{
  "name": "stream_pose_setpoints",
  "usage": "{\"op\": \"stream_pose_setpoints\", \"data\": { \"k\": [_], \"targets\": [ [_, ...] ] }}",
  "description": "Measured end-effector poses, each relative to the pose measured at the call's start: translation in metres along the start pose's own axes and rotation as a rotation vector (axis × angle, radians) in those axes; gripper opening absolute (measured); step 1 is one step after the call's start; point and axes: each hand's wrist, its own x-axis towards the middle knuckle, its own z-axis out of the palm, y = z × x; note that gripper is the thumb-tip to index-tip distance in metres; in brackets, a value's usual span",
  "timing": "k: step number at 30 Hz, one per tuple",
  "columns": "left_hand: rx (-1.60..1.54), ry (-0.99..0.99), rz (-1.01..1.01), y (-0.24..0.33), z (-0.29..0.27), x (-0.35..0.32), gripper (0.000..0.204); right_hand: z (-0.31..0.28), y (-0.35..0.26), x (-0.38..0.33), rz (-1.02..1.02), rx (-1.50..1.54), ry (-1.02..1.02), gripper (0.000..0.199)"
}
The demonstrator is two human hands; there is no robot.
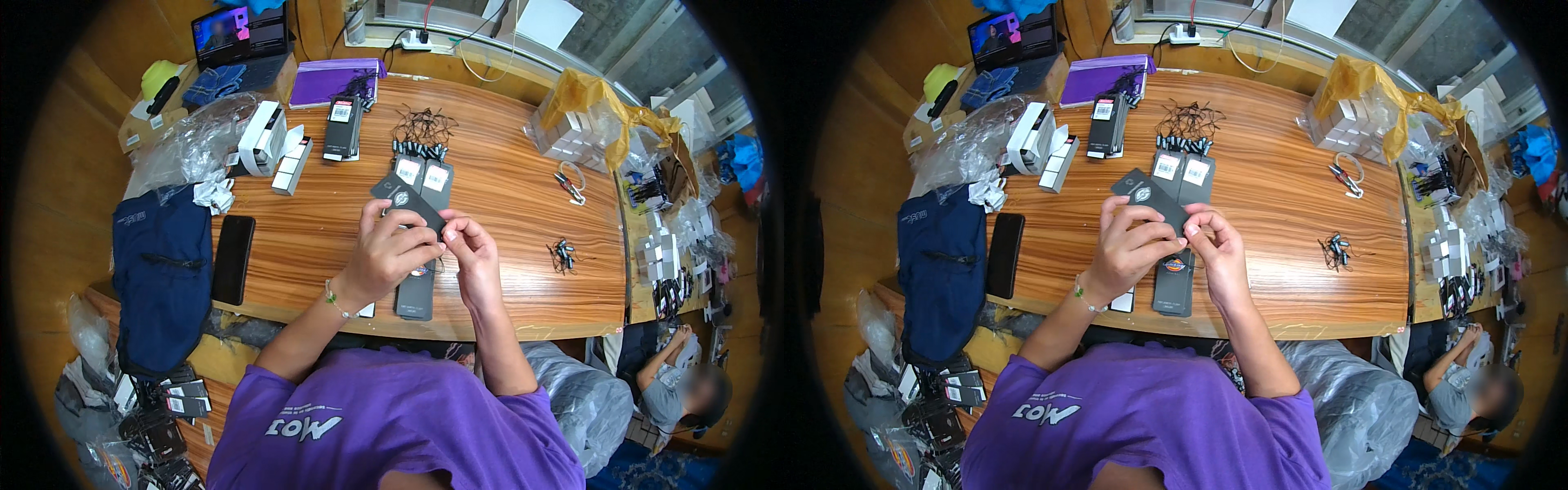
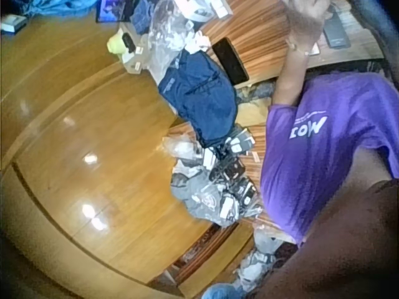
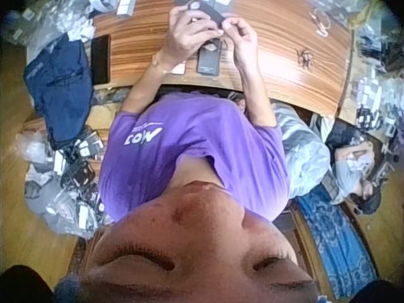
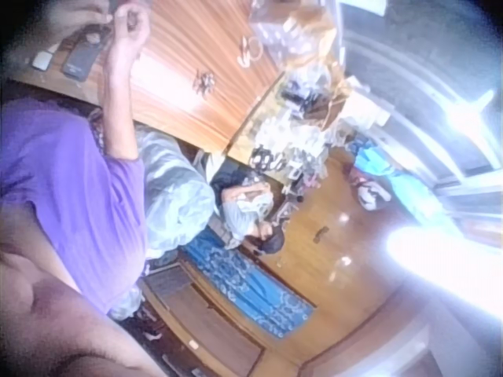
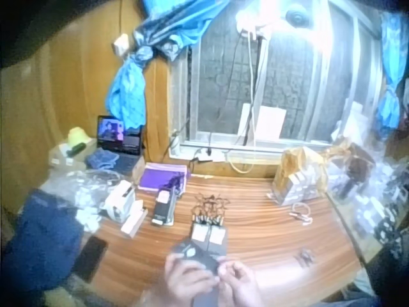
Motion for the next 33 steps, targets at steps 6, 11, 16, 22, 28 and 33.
{"op": "stream_pose_setpoints", "data": {
  "k": [6, 11, 16, 22, 28, 33],
  "targets": [
    [-0.282, -0.026, -0.132, -0.004, 0.013, -0.016, 0.013, 0.007, -0.037, 0.014, -0.259, 0.368, 0.067, 0.009],
    [-0.488, -0.115, -0.399, -0.005, 0.004, -0.019, 0.031, 0.016, -0.053, 0.022, -0.289, 0.451, -0.108, 0.008],
    [-0.363, -0.322, -0.519, -0.040, -0.014, -0.038, 0.052, 0.012, -0.063, 0.017, -0.313, 0.291, -0.042, 0.024],
    [-0.307, -0.595, -0.667, -0.060, -0.010, -0.086, 0.061, 0.003, -0.071, 0.011, -0.300, 0.136, 0.042, 0.029],
    [-0.210, -0.516, -0.582, -0.049, -0.017, -0.081, 0.050, 0.003, -0.073, 0.013, -0.307, 0.005, 0.033, 0.024],
    [-0.665, -0.228, -0.862, -0.031, -0.020, -0.073, 0.024, 0.012, -0.065, 0.007, -0.193, -0.152, -0.145, 0.023]
  ]
}}
